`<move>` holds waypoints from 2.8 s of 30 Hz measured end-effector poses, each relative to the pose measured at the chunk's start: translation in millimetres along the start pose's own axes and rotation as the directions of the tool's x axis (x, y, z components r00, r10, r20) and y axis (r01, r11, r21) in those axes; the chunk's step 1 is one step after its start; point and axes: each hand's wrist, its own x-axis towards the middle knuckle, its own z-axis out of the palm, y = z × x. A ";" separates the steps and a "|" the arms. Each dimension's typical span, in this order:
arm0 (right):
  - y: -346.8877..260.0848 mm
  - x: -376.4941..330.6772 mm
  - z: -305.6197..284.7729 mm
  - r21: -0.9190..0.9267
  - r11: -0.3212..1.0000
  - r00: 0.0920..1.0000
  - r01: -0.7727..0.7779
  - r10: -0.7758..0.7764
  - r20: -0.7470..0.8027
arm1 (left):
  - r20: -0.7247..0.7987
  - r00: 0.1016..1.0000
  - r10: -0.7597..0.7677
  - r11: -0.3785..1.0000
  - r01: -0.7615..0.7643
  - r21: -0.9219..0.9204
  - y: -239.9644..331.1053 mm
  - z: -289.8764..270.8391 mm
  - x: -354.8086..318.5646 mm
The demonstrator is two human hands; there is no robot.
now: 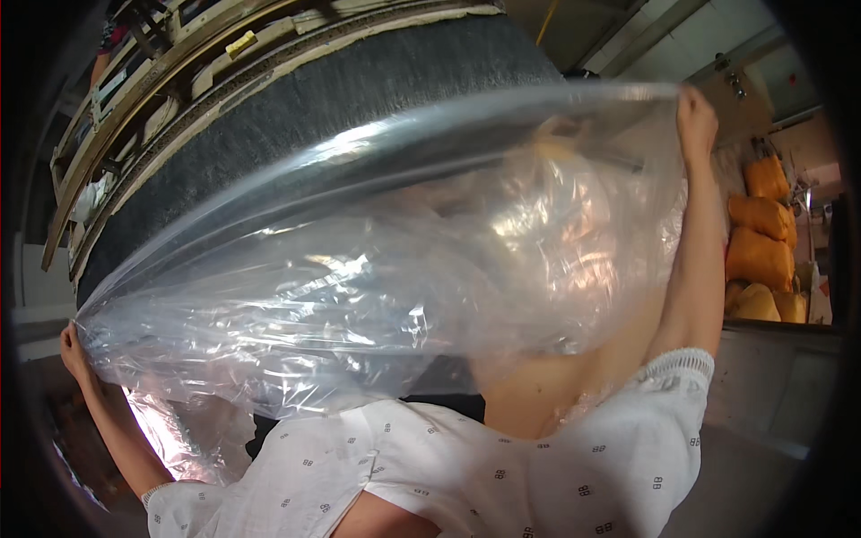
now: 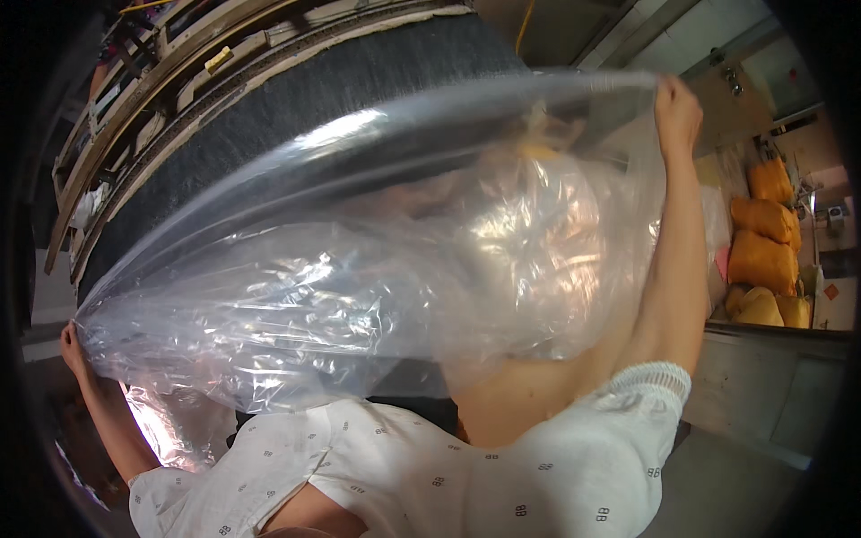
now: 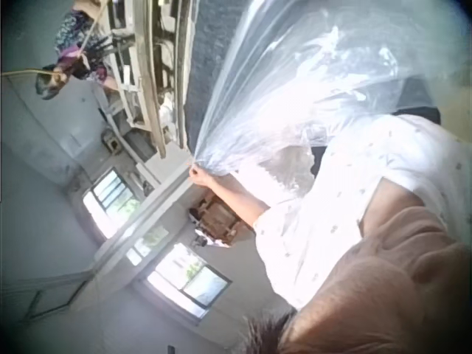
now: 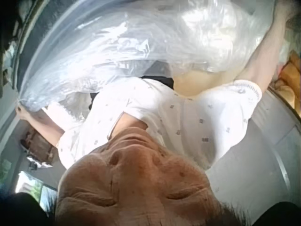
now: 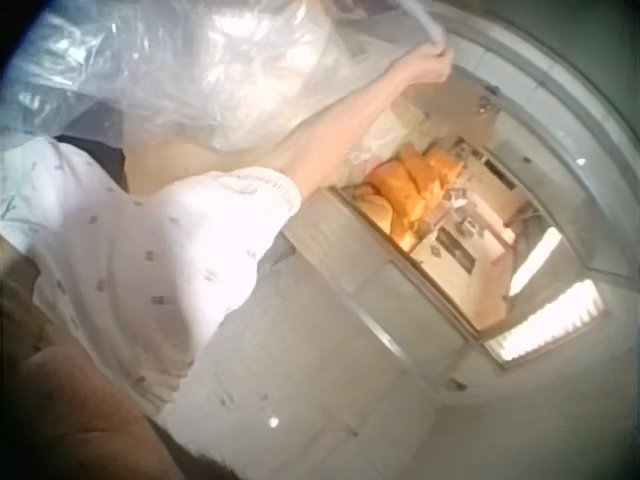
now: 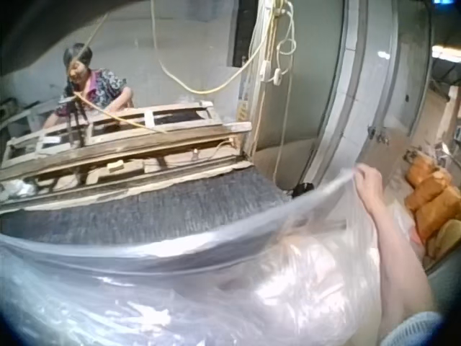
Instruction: Wrapping a large dark object in clear plastic wrap.
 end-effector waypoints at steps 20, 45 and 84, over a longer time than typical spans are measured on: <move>-240.7 -38.4 123.7 -0.028 0.967 0.931 0.255 -0.238 0.277 | 0.313 0.947 -0.067 0.994 0.092 -0.065 -143.0 8.2 1.6; -545.6 -112.7 8.3 0.784 0.500 0.770 0.369 -0.637 0.043 | -0.202 0.974 -0.106 0.871 -0.007 -0.492 114.6 99.5 -26.6; -223.6 -98.0 -1.7 0.758 0.636 0.975 -0.144 -0.042 0.220 | -0.068 0.997 -0.046 0.961 0.026 -0.275 -1.5 77.1 -1.2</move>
